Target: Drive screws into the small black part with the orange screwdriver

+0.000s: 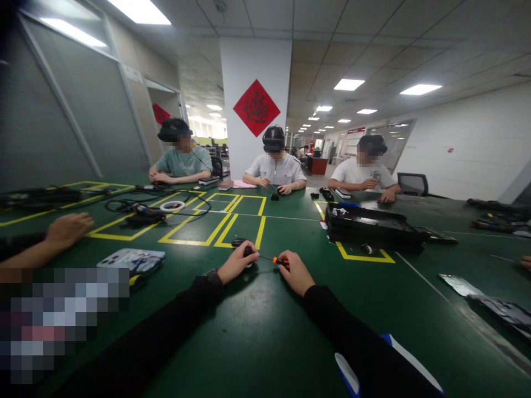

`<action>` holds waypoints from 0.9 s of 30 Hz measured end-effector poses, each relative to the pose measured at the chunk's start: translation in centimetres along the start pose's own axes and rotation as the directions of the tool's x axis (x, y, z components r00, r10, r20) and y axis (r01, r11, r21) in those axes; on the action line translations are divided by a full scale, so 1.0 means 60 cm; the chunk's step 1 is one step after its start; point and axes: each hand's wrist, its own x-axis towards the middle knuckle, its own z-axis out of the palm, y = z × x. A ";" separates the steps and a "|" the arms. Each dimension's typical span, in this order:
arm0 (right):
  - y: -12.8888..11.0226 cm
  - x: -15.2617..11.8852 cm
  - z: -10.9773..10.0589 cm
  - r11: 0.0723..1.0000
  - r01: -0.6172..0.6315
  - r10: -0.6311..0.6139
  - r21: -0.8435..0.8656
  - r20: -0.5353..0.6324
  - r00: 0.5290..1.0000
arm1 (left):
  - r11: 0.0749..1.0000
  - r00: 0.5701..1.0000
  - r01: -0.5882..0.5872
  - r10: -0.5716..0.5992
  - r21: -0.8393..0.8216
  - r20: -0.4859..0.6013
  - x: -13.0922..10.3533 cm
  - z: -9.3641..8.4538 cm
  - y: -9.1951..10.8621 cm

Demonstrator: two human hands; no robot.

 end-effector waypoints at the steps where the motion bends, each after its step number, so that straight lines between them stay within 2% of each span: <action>1: 0.000 0.001 0.001 1.000 -0.003 0.003 -0.002 -0.002 1.000 | 1.000 1.000 0.001 -0.001 -0.001 0.005 0.000 0.000 0.000; 14: 0.002 0.000 0.000 1.000 0.030 -0.030 -0.007 -0.025 0.999 | 1.000 1.000 0.019 -0.019 -0.011 0.020 -0.003 0.002 0.007; 21: 0.001 0.000 0.001 1.000 0.011 -0.011 -0.017 -0.011 1.000 | 1.000 1.000 0.006 -0.006 -0.008 0.011 -0.002 0.002 0.004; 27: 0.000 0.001 -0.002 0.999 0.049 -0.049 0.006 0.002 0.999 | 1.000 1.000 0.014 -0.014 -0.021 0.011 -0.001 0.002 0.002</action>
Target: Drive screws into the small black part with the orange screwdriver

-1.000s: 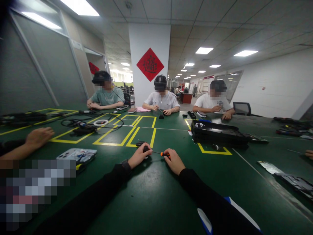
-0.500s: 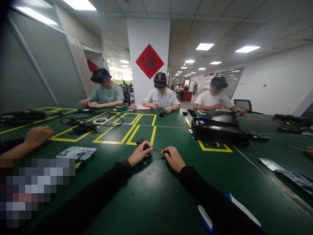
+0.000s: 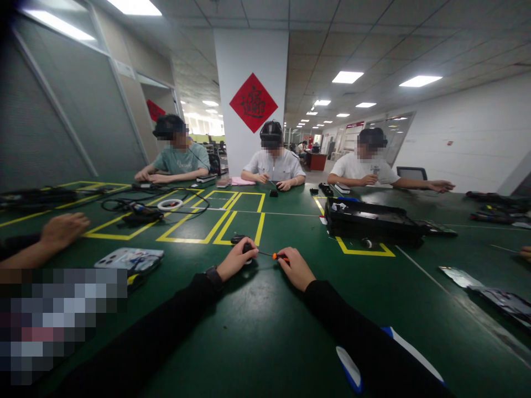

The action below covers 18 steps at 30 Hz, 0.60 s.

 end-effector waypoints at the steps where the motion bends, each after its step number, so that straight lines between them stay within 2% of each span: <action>1: -0.001 0.000 0.000 1.000 0.003 -0.003 0.011 0.000 1.000 | 1.000 1.000 0.000 0.000 0.001 -0.004 0.000 0.000 0.001; 10: 0.002 0.003 0.002 0.996 -0.008 0.008 -0.087 0.000 1.000 | 1.000 1.000 -0.025 0.025 -0.001 -0.004 0.000 0.000 0.004; 18: -0.001 0.000 0.001 0.999 -0.010 0.009 0.050 0.014 1.000 | 0.999 0.999 -0.032 0.032 0.024 -0.002 -0.001 -0.001 0.003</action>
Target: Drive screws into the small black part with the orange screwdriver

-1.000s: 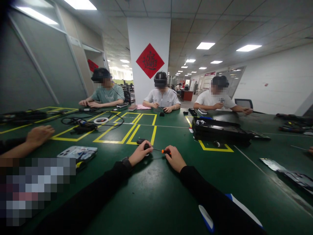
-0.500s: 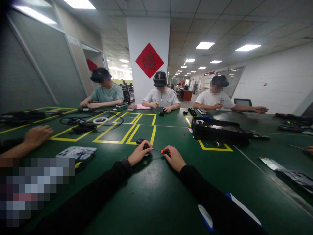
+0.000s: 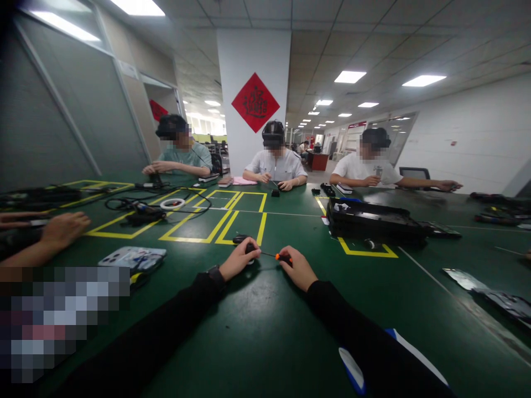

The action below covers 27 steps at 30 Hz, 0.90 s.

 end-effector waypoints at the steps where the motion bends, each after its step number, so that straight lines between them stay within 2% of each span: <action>1: 0.000 0.000 0.001 1.000 -0.007 0.007 -0.005 -0.003 1.000 | 1.000 1.000 -0.006 0.006 0.003 -0.003 0.000 0.000 0.001; 7: 0.003 0.003 0.001 0.994 -0.010 0.008 -0.106 -0.019 1.000 | 1.000 1.000 0.010 -0.010 -0.020 -0.001 0.000 0.001 0.002; 14: -0.002 -0.001 -0.001 1.000 -0.015 0.015 -0.025 -0.005 1.000 | 0.999 1.000 0.027 -0.027 -0.031 0.006 0.000 0.000 0.003; 22: -0.002 0.002 0.000 0.996 -0.026 0.025 -0.090 -0.011 1.000 | 0.998 1.000 0.026 -0.025 -0.051 0.008 -0.001 0.001 0.004; 27: 0.000 0.001 -0.001 0.998 -0.022 0.020 -0.054 -0.040 0.999 | 0.996 0.999 0.051 -0.050 -0.067 0.015 -0.001 0.001 0.007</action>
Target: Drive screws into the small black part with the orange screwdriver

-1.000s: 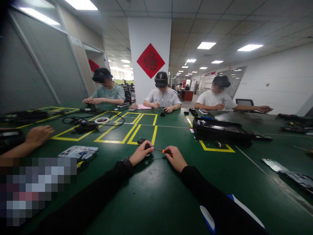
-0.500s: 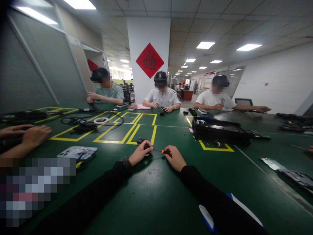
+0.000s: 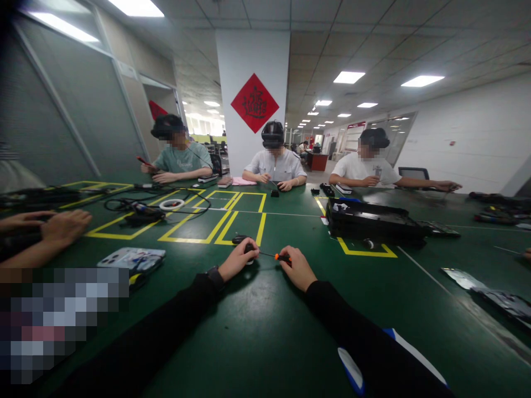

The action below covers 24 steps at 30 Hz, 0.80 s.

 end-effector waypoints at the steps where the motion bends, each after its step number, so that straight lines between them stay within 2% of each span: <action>1: 0.000 0.000 0.000 1.000 -0.002 0.002 0.005 0.001 1.000 | 1.000 1.000 0.000 0.000 0.003 -0.006 0.000 0.000 0.001; 6: -0.001 -0.002 0.002 1.000 -0.001 0.002 -0.029 0.019 1.000 | 1.000 1.000 0.018 -0.018 0.007 -0.011 -0.001 0.001 0.004; 12: 0.000 0.001 0.002 0.998 0.003 -0.001 -0.062 0.021 1.000 | 1.000 1.000 -0.020 0.020 0.017 0.000 -0.002 -0.001 0.005; 18: 0.000 0.000 -0.002 0.999 0.034 -0.034 -0.015 0.009 0.999 | 0.999 0.999 -0.024 0.025 0.034 -0.022 0.001 -0.001 0.000; 24: -0.003 -0.001 0.000 0.999 0.000 -0.001 0.051 0.023 1.000 | 0.996 0.998 -0.055 0.056 0.066 -0.004 0.001 -0.001 0.004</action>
